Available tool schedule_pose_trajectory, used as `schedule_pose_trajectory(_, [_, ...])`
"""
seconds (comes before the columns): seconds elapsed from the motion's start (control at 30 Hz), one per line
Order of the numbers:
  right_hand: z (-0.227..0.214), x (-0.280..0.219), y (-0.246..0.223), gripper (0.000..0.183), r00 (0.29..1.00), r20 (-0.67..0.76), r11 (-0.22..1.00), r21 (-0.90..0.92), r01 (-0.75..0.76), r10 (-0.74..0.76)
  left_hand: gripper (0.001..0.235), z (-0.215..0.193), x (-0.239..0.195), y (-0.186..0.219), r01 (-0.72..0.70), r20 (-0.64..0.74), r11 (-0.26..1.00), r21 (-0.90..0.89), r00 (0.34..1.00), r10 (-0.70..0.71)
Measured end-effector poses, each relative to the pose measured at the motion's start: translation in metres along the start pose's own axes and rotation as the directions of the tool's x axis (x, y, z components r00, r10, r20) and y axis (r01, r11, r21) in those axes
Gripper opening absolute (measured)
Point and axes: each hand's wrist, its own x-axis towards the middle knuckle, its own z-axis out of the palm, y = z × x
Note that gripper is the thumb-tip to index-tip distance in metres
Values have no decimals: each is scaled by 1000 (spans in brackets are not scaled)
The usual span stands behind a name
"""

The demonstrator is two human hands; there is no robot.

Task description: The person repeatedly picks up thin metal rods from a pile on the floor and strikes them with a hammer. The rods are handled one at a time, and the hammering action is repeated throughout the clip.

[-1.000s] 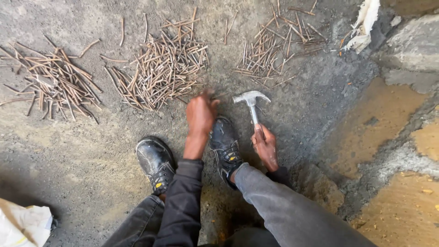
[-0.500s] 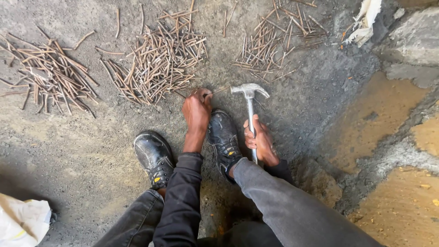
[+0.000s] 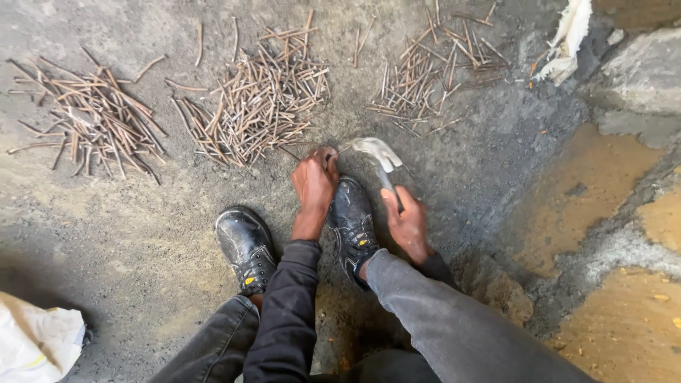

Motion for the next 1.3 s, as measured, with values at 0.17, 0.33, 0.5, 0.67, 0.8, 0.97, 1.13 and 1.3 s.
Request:
schedule_pose_trajectory(0.17, [-3, -6, -23, 27, 984, -121, 992, -4, 130, -129, 22, 4, 3, 2, -19, -8, 998, 57, 1000, 20])
schedule_pose_trajectory(0.33, [8, 4, -9, 25, 986, -25, 985, 60, 165, -163, 22, -2, 7, 6, -36, -16, 996, 85, 999, 37])
schedule_pose_trajectory(0.5, [18, -16, 23, 38, 990, -113, 986, 153, -67, 85, 15, -47, -13, 29, -71, -55, 976, -204, 997, 61])
schedule_pose_trajectory(0.67, [10, -13, 38, 38, 985, -93, 979, 153, -132, 147, 27, -64, -5, 88, -218, -181, 867, -449, 972, 150])
schedule_pose_trajectory(0.8, [4, -13, 35, 40, 986, -87, 983, 131, -130, 142, 34, -87, 12, 100, -229, -443, 960, -161, 886, 137])
schedule_pose_trajectory(0.97, [15, -11, 46, 43, 964, -84, 955, 186, -233, 252, 22, -83, 48, 36, -122, -247, 990, 64, 960, 134])
schedule_pose_trajectory(1.13, [14, -6, 39, 45, 947, -84, 929, 241, -282, 310, 20, -72, 55, 15, -141, -213, 979, 146, 962, 170])
schedule_pose_trajectory(1.3, [14, 2, 43, 39, 923, -60, 875, 344, -339, 381, 15, -46, 72, -10, -209, -256, 968, 141, 937, 239])
